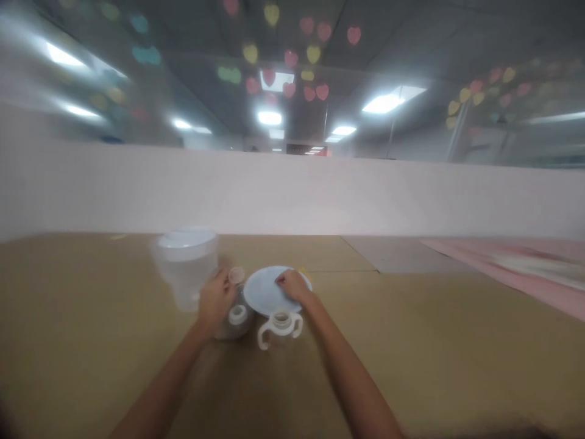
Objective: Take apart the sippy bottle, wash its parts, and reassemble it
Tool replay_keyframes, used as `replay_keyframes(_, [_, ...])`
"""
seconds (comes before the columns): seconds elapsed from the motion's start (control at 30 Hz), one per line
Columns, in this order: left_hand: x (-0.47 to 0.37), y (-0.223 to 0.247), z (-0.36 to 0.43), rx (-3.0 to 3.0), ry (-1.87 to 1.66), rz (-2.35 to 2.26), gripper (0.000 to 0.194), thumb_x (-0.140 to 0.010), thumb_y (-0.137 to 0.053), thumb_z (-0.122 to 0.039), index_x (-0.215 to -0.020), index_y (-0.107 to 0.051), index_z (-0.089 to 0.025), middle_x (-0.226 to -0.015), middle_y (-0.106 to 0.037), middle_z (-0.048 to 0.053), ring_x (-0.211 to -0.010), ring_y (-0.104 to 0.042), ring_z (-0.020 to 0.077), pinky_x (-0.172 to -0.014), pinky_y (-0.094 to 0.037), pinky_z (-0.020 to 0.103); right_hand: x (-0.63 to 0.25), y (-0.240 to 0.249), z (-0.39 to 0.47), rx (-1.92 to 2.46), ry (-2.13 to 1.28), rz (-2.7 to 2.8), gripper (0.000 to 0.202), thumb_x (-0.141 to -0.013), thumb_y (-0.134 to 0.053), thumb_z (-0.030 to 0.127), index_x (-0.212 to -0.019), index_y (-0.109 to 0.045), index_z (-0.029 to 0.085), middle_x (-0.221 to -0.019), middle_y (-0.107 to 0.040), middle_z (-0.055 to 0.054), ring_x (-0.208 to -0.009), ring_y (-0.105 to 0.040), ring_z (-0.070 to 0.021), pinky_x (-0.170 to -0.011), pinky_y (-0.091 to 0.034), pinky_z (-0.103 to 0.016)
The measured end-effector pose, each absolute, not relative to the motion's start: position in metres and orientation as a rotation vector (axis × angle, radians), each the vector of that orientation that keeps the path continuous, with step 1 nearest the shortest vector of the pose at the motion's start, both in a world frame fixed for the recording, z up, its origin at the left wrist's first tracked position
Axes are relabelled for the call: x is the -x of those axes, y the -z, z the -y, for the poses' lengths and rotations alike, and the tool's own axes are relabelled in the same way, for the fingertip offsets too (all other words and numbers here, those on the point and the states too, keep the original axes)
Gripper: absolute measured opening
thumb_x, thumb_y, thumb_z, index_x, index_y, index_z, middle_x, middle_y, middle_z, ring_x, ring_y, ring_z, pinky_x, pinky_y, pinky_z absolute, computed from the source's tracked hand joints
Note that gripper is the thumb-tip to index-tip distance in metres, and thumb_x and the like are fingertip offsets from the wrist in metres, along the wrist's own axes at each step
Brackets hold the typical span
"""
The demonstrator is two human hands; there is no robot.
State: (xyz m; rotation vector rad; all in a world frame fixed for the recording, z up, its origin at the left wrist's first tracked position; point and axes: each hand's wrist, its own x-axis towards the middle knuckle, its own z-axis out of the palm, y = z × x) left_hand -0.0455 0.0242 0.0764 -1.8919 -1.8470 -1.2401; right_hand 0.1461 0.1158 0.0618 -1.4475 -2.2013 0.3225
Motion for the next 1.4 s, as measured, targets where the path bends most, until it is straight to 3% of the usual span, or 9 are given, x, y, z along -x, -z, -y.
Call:
replay_keyframes(0.2, [0.020, -0.065, -0.024, 2.218, 1.796, 1.473, 0.021, -0.084, -0.042, -0.027, -0.090, -0.060, -0.017, -0.092, -0.063, 0.006, -0.088, -0.058, 0.0178, -0.079, -0.046, 0.029, -0.138, -0.110, -0.131, 1.171, -0.494, 1.964, 0.027, -0.081, -0.044, 0.017, -0.099, -0.063, 0.011, -0.094, -0.070, -0.009, -0.077, -0.063, -0.0107, -0.067, -0.047, -0.020])
replay_keyframes(0.33, [0.007, -0.052, -0.025, 2.361, 1.810, 1.408, 0.022, -0.084, -0.045, -0.031, -0.093, -0.061, -0.019, -0.097, -0.063, 0.006, -0.093, -0.058, 0.0180, -0.085, -0.045, 0.030, -0.125, -0.135, -0.109, 0.772, -0.886, 1.630, 0.043, -0.071, -0.062, 0.031, -0.109, -0.057, 0.013, -0.087, -0.070, -0.008, -0.064, -0.061, -0.0107, -0.055, -0.046, -0.021])
replay_keyframes(0.43, [0.004, -0.045, -0.025, 2.417, 1.756, 1.405, 0.024, -0.085, -0.044, -0.032, -0.096, -0.061, -0.019, -0.099, -0.063, 0.006, -0.094, -0.057, 0.0178, -0.087, -0.044, 0.031, -0.126, -0.148, -0.081, 0.636, -1.096, 1.603, 0.054, -0.062, -0.072, 0.027, -0.112, -0.057, 0.015, -0.085, -0.070, -0.007, -0.065, -0.060, -0.0107, -0.055, -0.046, -0.020])
replay_keyframes(0.67, [0.006, -0.035, -0.027, 2.425, 1.696, 1.424, 0.027, -0.089, -0.039, -0.032, -0.099, -0.060, -0.018, -0.100, -0.062, 0.006, -0.093, -0.056, 0.0177, -0.085, -0.042, 0.030, -0.144, -0.163, -0.041, 0.732, -1.171, 1.970, 0.024, -0.067, -0.070, 0.032, -0.080, -0.069, 0.012, -0.072, -0.068, -0.006, -0.060, -0.061, -0.0114, -0.051, -0.049, -0.022])
replay_keyframes(0.83, [0.007, -0.031, -0.029, 2.408, 1.718, 1.437, 0.028, -0.090, -0.037, -0.032, -0.098, -0.059, -0.018, -0.098, -0.063, 0.006, -0.091, -0.056, 0.0175, -0.083, -0.043, 0.030, -0.136, -0.156, -0.041, 0.784, -1.015, 2.015, 0.022, -0.069, -0.066, 0.031, -0.079, -0.070, 0.012, -0.069, -0.067, -0.004, -0.062, -0.060, -0.0120, -0.052, -0.049, -0.023])
replay_keyframes(1.07, [0.007, -0.032, -0.027, 2.378, 1.756, 1.436, 0.027, -0.091, -0.036, -0.032, -0.094, -0.058, -0.017, -0.094, -0.062, 0.006, -0.090, -0.056, 0.0169, -0.082, -0.044, 0.030, -0.132, -0.146, -0.054, 0.869, -0.661, 2.076, 0.010, -0.068, -0.066, 0.023, -0.074, -0.072, 0.018, -0.078, -0.070, -0.003, -0.073, -0.063, -0.0139, -0.069, -0.049, -0.025])
replay_keyframes(1.23, [0.007, -0.031, -0.026, 2.372, 1.756, 1.420, 0.026, -0.091, -0.035, -0.030, -0.096, -0.057, -0.018, -0.095, -0.061, 0.005, -0.089, -0.056, 0.0169, -0.081, -0.043, 0.029, -0.138, -0.150, -0.055, 0.834, -0.855, 1.999, 0.014, -0.066, -0.067, 0.024, -0.076, -0.071, 0.015, -0.075, -0.069, -0.004, -0.068, -0.062, -0.0140, -0.059, -0.050, -0.025])
replay_keyframes(1.4, [0.005, -0.031, -0.026, 2.387, 1.741, 1.417, 0.026, -0.091, -0.035, -0.030, -0.094, -0.058, -0.018, -0.092, -0.061, 0.005, -0.086, -0.055, 0.0163, -0.079, -0.042, 0.028, -0.143, -0.153, -0.054, 0.780, -1.046, 2.010, 0.014, -0.066, -0.068, 0.022, -0.077, -0.070, 0.014, -0.073, -0.068, -0.004, -0.066, -0.063, -0.0124, -0.061, -0.053, -0.025])
